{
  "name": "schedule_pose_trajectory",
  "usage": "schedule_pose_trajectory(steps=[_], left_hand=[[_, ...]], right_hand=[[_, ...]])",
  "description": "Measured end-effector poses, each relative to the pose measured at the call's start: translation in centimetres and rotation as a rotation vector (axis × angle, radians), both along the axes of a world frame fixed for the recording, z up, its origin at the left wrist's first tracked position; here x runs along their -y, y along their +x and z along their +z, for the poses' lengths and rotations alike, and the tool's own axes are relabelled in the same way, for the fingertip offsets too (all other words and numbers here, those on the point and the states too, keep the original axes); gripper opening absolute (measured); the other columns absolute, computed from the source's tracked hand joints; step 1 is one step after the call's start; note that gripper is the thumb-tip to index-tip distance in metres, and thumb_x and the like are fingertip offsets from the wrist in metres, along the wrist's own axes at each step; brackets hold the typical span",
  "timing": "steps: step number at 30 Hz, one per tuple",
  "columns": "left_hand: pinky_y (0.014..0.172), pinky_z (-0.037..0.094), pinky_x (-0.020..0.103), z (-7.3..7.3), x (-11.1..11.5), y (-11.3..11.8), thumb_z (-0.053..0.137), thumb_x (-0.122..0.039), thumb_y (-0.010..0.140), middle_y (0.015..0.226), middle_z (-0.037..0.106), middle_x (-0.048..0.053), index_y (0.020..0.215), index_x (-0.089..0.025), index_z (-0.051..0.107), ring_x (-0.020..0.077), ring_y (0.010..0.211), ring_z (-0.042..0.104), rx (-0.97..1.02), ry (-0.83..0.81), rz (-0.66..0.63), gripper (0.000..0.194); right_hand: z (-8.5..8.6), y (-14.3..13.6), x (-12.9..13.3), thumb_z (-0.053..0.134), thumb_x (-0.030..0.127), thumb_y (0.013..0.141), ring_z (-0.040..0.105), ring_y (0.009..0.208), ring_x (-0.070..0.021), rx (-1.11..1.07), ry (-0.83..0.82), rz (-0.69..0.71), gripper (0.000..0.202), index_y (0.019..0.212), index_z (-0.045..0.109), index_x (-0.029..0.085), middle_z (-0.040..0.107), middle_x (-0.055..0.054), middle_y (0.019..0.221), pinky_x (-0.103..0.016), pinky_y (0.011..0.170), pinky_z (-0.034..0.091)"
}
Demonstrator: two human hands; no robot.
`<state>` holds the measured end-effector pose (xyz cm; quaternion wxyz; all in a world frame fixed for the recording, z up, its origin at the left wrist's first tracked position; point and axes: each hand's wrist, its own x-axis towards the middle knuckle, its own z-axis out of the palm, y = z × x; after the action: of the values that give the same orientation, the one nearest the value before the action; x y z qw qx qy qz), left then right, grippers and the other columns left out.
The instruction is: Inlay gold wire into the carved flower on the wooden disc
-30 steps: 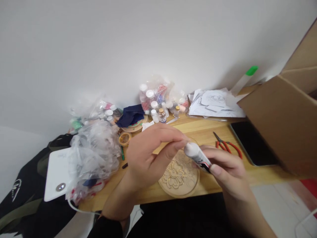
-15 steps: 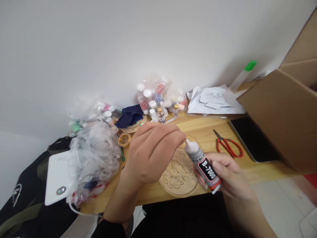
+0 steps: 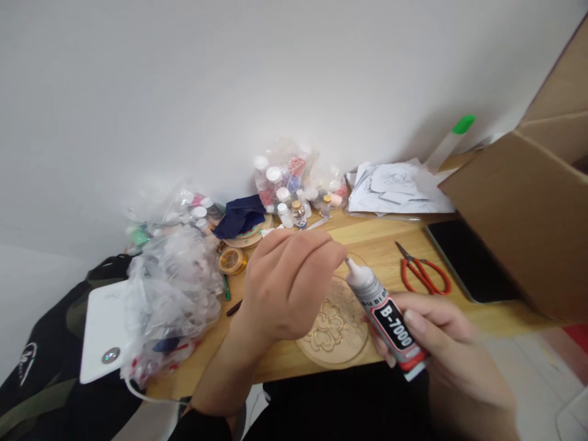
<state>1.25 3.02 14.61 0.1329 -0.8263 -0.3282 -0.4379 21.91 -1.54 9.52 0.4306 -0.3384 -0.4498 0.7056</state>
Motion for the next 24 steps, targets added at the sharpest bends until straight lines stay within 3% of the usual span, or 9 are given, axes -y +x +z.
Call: schedule_pose_trajectory(steps=[8, 16, 24], left_hand=[[0.082, 0.054, 0.02, 0.9, 0.2, -0.5, 0.051, -0.015, 0.1, 0.09, 0.068, 0.001, 0.098, -0.016, 0.06, 0.0076, 0.087, 0.063, 0.171, -0.288, -0.195, 0.01], [0.079, 0.057, 0.024, 1.1, 0.2, -0.4, 0.055, -0.013, 0.098, 0.09, 0.07, 0.002, 0.101, -0.018, 0.062, 0.0097, 0.085, 0.064, 0.224, -0.301, -0.245, 0.009], [0.076, 0.058, 0.025, 1.1, 0.3, -0.4, 0.057, -0.013, 0.097, 0.088, 0.071, 0.001, 0.1, -0.02, 0.063, 0.0104, 0.083, 0.065, 0.236, -0.284, -0.229, 0.009]], right_hand=[[0.1, 0.2, -0.3, 0.071, 0.053, 0.083, 0.057, 0.049, -0.0096, -0.073, -0.094, 0.085, 0.038, 0.091, 0.079, 0.017, 0.07, -0.006, 0.062, -0.018, 0.046, 0.045], [-0.1, 0.0, -0.4, 0.069, 0.053, 0.084, 0.057, 0.045, -0.011, -0.125, -0.088, 0.092, 0.039, 0.09, 0.077, 0.015, 0.07, -0.008, 0.06, -0.02, 0.043, 0.045], [-0.4, 0.0, -0.3, 0.066, 0.051, 0.088, 0.058, 0.043, -0.0091, -0.192, -0.055, 0.164, 0.037, 0.092, 0.078, 0.016, 0.07, -0.008, 0.061, -0.015, 0.04, 0.042]])
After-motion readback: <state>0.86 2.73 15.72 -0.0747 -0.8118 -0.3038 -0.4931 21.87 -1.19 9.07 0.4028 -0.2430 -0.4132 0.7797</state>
